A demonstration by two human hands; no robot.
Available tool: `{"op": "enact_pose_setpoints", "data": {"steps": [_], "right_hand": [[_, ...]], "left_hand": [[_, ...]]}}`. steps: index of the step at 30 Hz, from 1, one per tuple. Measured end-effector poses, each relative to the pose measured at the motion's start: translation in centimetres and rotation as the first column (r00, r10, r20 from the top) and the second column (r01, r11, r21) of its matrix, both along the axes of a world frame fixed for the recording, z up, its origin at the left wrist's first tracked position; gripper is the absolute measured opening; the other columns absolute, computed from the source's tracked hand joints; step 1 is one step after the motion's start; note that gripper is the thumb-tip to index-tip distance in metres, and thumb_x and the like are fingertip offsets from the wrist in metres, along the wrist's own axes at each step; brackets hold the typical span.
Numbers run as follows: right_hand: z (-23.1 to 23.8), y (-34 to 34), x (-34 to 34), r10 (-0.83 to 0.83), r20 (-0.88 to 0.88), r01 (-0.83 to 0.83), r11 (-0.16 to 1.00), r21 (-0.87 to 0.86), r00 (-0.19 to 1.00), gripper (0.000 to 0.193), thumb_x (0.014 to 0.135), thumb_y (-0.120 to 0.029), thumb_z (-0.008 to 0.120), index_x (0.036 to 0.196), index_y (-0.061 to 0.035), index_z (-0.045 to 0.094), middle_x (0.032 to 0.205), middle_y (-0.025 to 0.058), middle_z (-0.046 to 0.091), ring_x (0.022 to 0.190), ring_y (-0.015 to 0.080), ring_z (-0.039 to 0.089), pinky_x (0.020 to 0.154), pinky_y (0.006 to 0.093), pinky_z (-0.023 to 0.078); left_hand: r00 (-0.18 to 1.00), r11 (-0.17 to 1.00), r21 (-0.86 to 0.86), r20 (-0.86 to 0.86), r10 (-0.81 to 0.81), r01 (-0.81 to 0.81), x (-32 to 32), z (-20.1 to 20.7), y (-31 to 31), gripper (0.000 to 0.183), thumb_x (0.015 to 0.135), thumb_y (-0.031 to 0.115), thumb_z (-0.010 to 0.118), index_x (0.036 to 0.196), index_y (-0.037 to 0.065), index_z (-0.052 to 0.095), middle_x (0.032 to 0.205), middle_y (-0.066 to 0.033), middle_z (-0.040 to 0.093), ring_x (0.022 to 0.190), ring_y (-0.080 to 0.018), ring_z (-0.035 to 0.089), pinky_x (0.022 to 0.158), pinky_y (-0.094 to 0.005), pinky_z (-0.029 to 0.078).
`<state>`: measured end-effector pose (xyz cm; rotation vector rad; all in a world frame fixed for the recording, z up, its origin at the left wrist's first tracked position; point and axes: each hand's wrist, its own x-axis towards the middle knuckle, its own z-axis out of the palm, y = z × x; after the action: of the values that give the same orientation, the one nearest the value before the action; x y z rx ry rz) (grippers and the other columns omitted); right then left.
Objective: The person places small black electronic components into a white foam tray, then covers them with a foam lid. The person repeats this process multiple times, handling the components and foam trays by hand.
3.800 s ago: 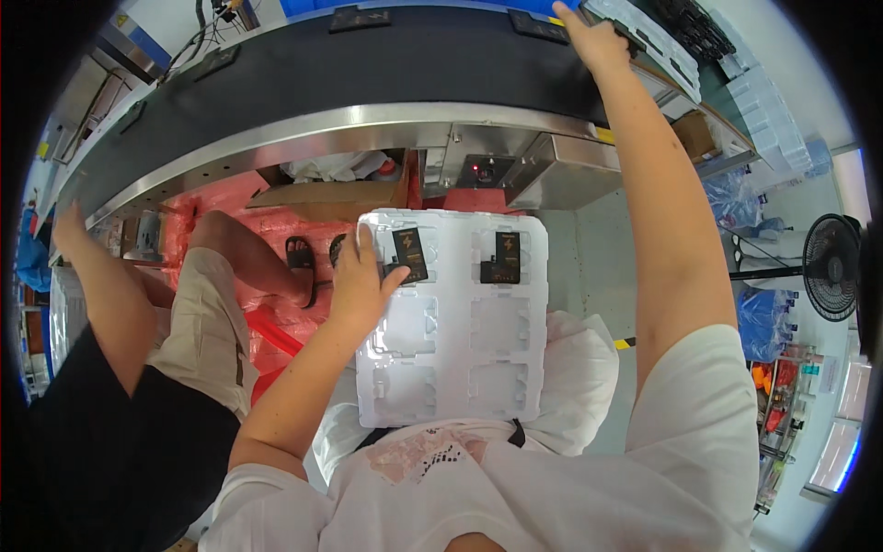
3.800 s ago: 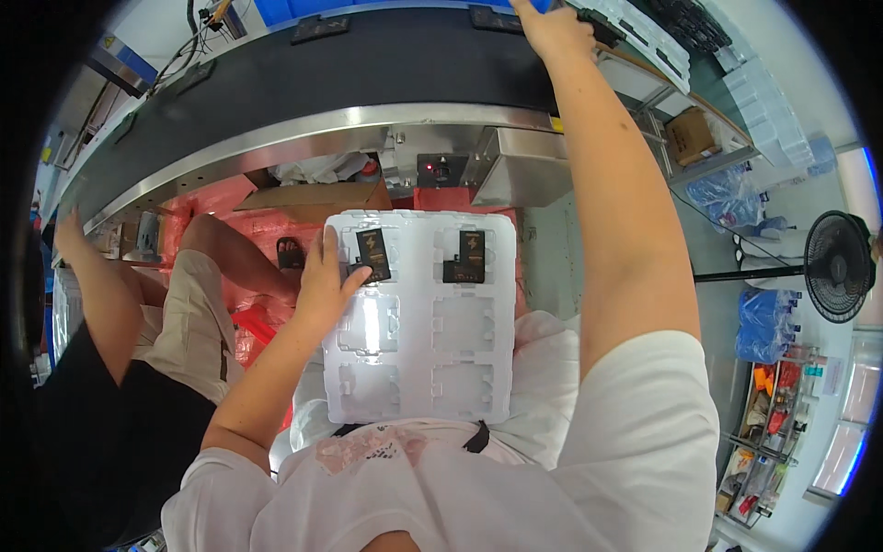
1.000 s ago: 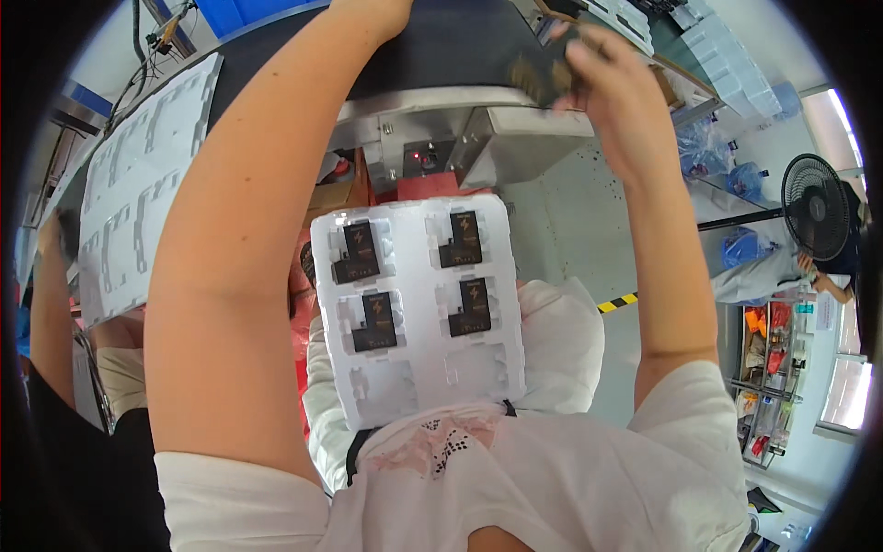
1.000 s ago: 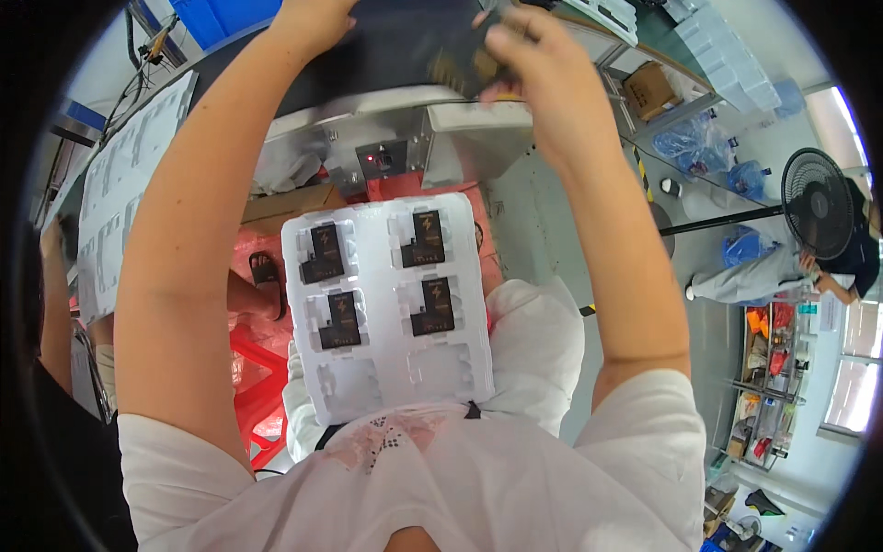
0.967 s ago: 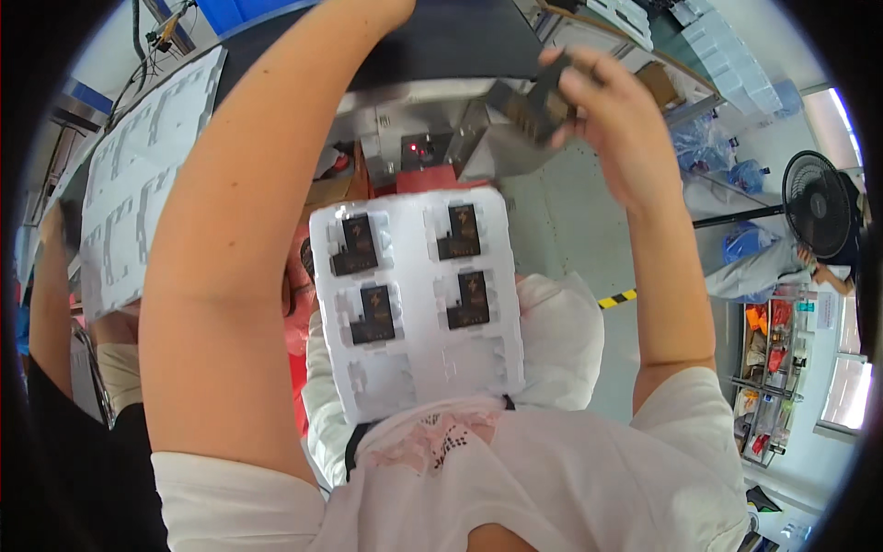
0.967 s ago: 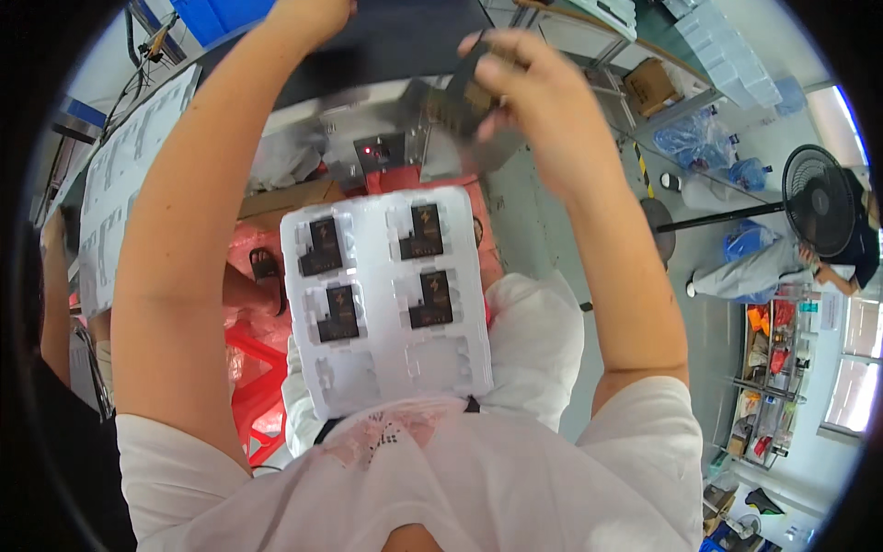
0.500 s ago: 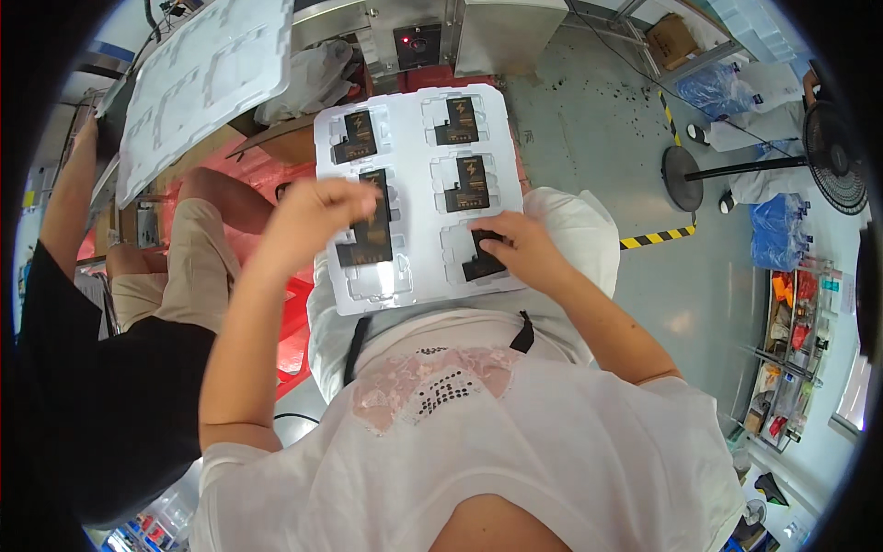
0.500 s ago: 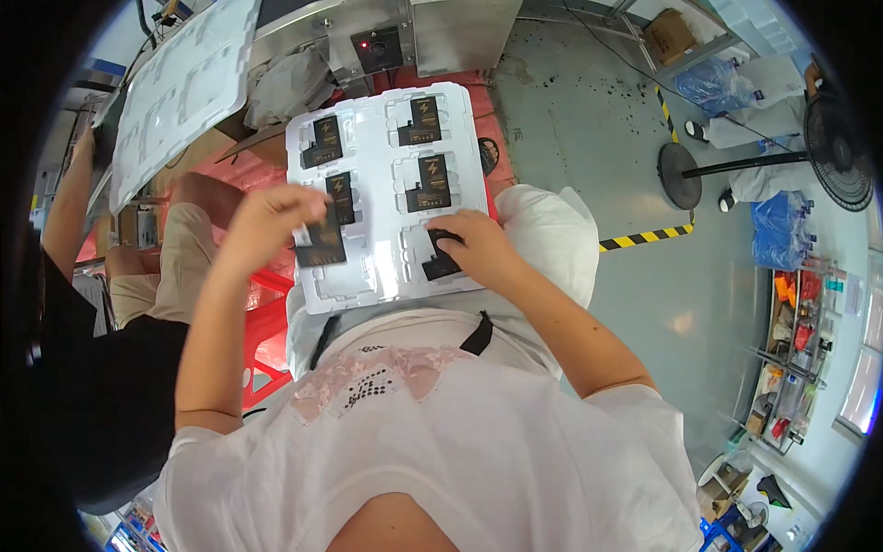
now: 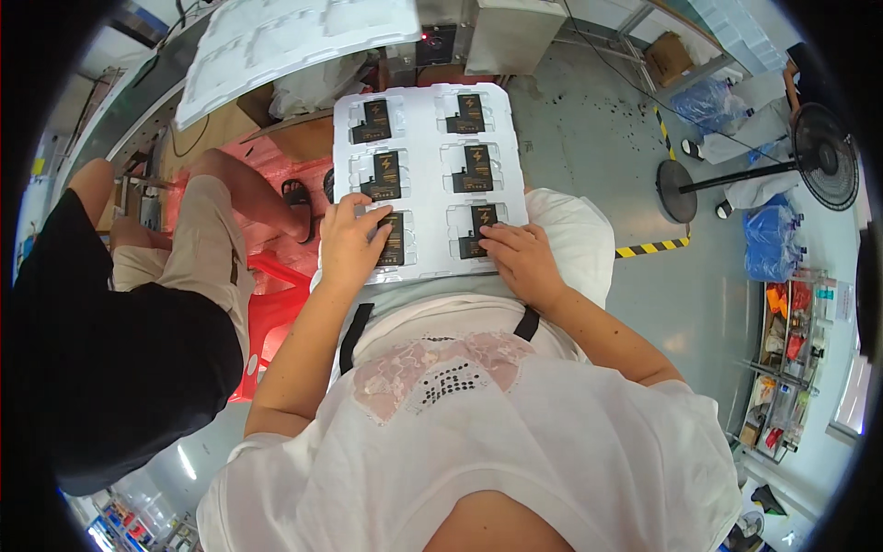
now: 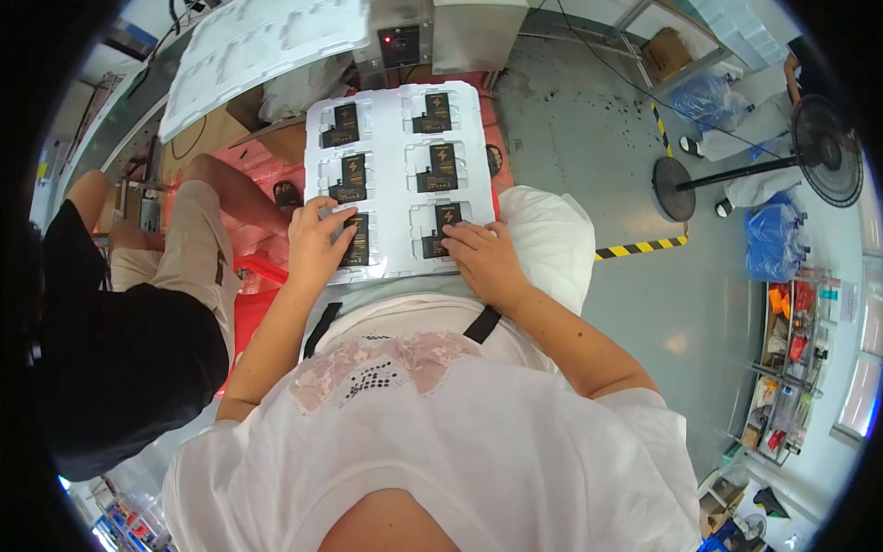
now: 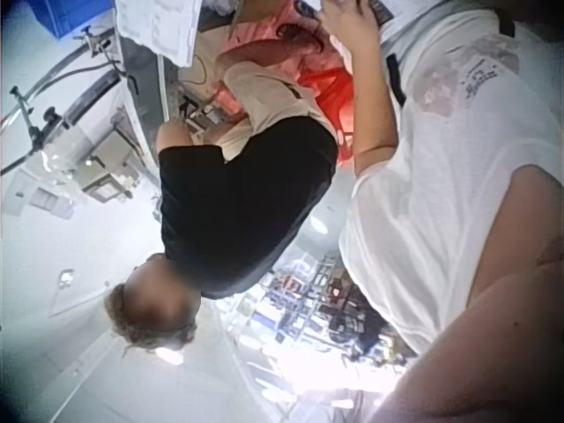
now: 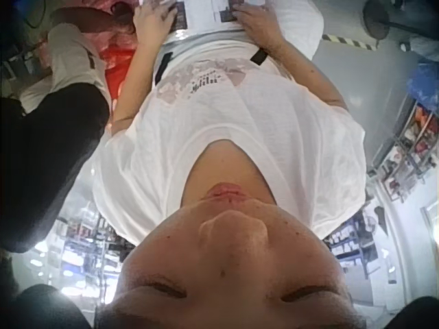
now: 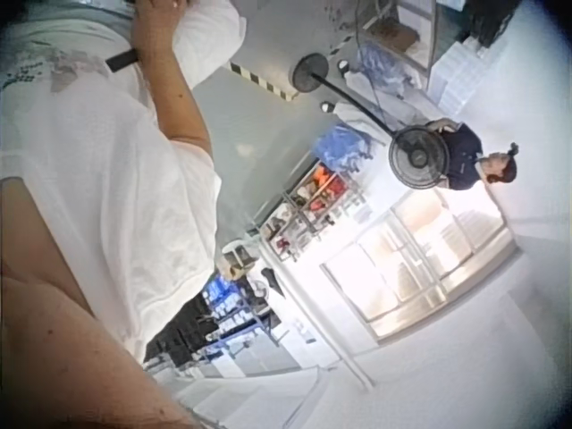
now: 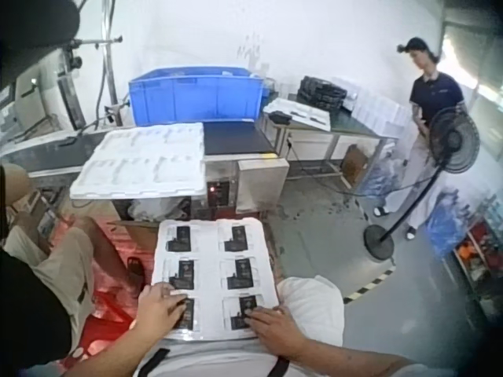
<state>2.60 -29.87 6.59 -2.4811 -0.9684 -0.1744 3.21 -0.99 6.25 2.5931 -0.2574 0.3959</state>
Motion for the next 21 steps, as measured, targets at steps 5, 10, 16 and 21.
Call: {"op": "enact_pose_setpoints", "data": {"steps": [5, 10, 16, 21], "right_hand": [[1.0, 0.8, 0.3, -0.077, -0.025, 0.08, 0.976, 0.2, 0.997, 0.022, 0.079, -0.003, 0.061, 0.102, -0.0062, 0.063, 0.108, 0.0098, 0.061, 0.1, 0.0272, 0.056, 0.083, 0.0403, 0.04], [3.2, 2.8, 2.9, -0.165, -0.038, 0.169, 0.942, 0.291, 0.985, 0.026, 0.079, -0.002, 0.062, 0.104, -0.0062, 0.063, 0.112, 0.0126, 0.058, 0.102, 0.032, 0.054, 0.084, 0.0426, 0.04], [11.5, 5.1, 11.8, -0.211, 0.45, 0.112, 0.965, 0.236, 0.868, 0.044, 0.075, -0.009, 0.068, 0.118, -0.0117, 0.058, 0.126, 0.0132, 0.052, 0.114, 0.034, 0.048, 0.095, 0.0459, 0.037], [14.3, 4.9, 19.6, -0.145, 0.556, 0.199, 0.979, -0.038, 0.818, 0.05, 0.075, -0.008, 0.065, 0.123, -0.0127, 0.054, 0.119, 0.013, 0.055, 0.112, 0.0319, 0.051, 0.095, 0.0488, 0.036]], "left_hand": [[0.993, 0.993, 0.0, -0.009, 0.12, -0.12, -1.2, -0.4, 0.3, 0.044, 0.072, 0.018, 0.073, 0.114, 0.012, 0.061, 0.116, -0.0082, 0.052, 0.099, -0.0279, 0.048, 0.085, -0.0419, 0.039], [0.995, 0.968, 0.25, -0.096, -0.011, 0.035, 0.7, -2.2, -0.3, 0.05, 0.087, 0.023, 0.055, 0.132, 0.004, 0.043, 0.143, -0.0129, 0.036, 0.136, -0.0302, 0.027, 0.109, -0.0577, 0.017], [0.999, 0.986, 0.161, 0.008, 0.034, -0.035, 4.3, -1.8, 1.4, 0.048, 0.089, 0.023, 0.052, 0.132, 0.002, 0.043, 0.143, -0.0129, 0.036, 0.136, -0.0305, 0.028, 0.108, -0.0563, 0.02], [0.996, 0.958, 0.274, 0.044, 0.074, -0.083, 9.8, -2.9, 1.2, 0.051, 0.091, 0.024, 0.05, 0.135, 0.002, 0.039, 0.145, -0.015, 0.033, 0.137, -0.0287, 0.026, 0.108, -0.0556, 0.021]]}}
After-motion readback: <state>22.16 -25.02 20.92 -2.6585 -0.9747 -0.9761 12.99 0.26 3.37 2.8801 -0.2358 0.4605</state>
